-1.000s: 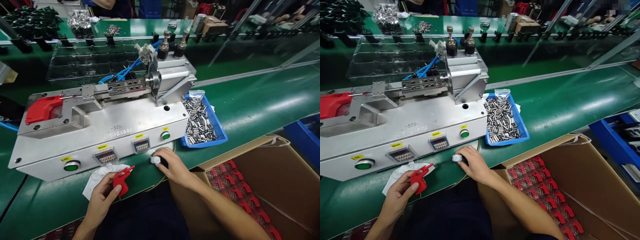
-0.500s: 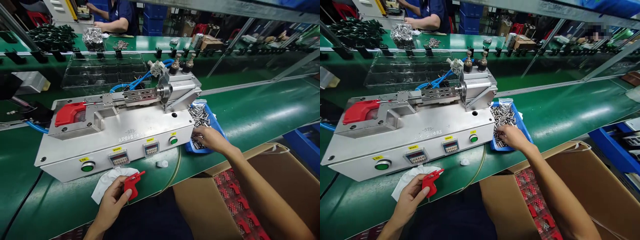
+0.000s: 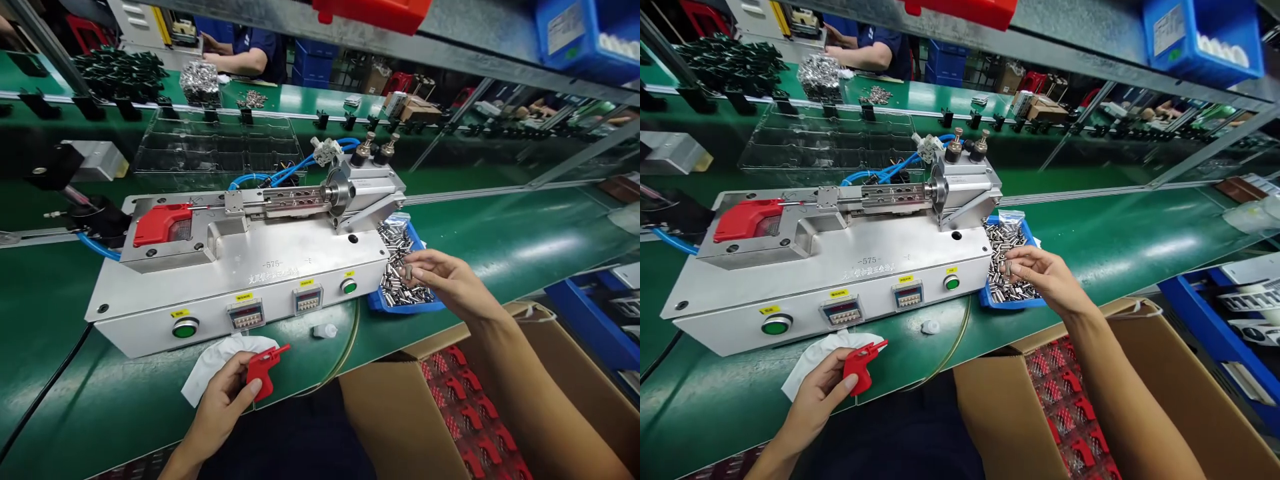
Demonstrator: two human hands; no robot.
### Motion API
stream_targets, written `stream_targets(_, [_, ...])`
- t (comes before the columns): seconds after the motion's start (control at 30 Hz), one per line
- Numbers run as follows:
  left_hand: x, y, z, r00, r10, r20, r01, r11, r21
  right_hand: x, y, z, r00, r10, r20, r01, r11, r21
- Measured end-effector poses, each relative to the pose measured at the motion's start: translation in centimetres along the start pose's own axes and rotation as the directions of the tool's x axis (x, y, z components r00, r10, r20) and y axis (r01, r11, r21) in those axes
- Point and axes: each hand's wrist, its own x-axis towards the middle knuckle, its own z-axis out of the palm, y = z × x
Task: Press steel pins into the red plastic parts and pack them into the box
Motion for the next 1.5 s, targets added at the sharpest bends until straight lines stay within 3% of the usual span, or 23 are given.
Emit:
stream_targets(0.1, [0.2, -0.6, -0.3, 0.999, -0.003, 0.034, 0.004, 1.000, -0.021, -0.9, -2.4, 1.9, 0.999, -0.043, 0.014, 0.043, 0.999, 0.014])
stream_targets(0.23, [1.2, -1.0, -0.2, 0.990, 0.041, 0.137, -0.034, 0.998, -0.052, -0.8, -6.0, 6.0, 0.967, -0.220, 0.127, 0.238, 0.960, -0.145])
stream_targets(0.3, [1.8, -1.0, -0.2, 0.984, 0.084, 0.155, -0.072, 0.994, -0.077, 0.3, -8.0, 8.7, 0.910, -0.345, 0.229, 0.395, 0.891, -0.224])
stream_targets(0.43, [2.5, -0.9, -0.3, 0.981, 0.129, 0.143, -0.114, 0.987, -0.109, 5.1, -12.0, 15.7, 0.741, -0.575, 0.347, 0.668, 0.680, -0.301])
stream_targets(0.57, [2.6, -1.1, -0.1, 0.976, 0.147, 0.158, -0.130, 0.985, -0.114, 11.2, -13.8, 22.4, 0.615, -0.698, 0.367, 0.789, 0.541, -0.292])
stream_targets(0.67, [2.8, -1.0, -0.1, 0.971, 0.177, 0.161, -0.157, 0.979, -0.129, 13.8, -13.2, 25.3, 0.564, -0.701, 0.436, 0.821, 0.418, -0.390])
stream_targets(0.83, [3.1, -0.7, -0.2, 0.962, 0.208, 0.176, -0.185, 0.973, -0.140, 13.7, -11.2, 25.4, 0.488, -0.718, 0.496, 0.854, 0.274, -0.443])
stream_targets(0.97, [3.1, -0.5, -0.2, 0.954, 0.218, 0.206, -0.192, 0.971, -0.140, 13.0, -11.7, 24.9, 0.434, -0.729, 0.530, 0.863, 0.168, -0.476])
stream_targets(1.17, [4.2, -1.6, 0.0, 0.958, 0.192, 0.213, -0.169, 0.978, -0.120, 13.5, -14.7, 28.2, 0.483, -0.581, 0.655, 0.851, 0.135, -0.508])
stream_targets(1.3, [5.5, -3.4, 0.6, 0.974, 0.189, 0.128, -0.157, 0.961, -0.228, 14.2, -15.6, 29.6, 0.458, -0.572, 0.680, 0.869, 0.127, -0.479])
stream_targets(1.4, [5.6, -3.7, 0.6, 0.968, 0.208, 0.138, -0.173, 0.958, -0.228, 14.1, -16.3, 29.5, 0.463, -0.605, 0.648, 0.863, 0.142, -0.485])
stream_targets(1.5, [4.7, -2.7, 0.1, 0.958, 0.222, 0.184, -0.197, 0.970, -0.145, 13.1, -17.4, 28.1, 0.494, -0.694, 0.524, 0.838, 0.221, -0.499])
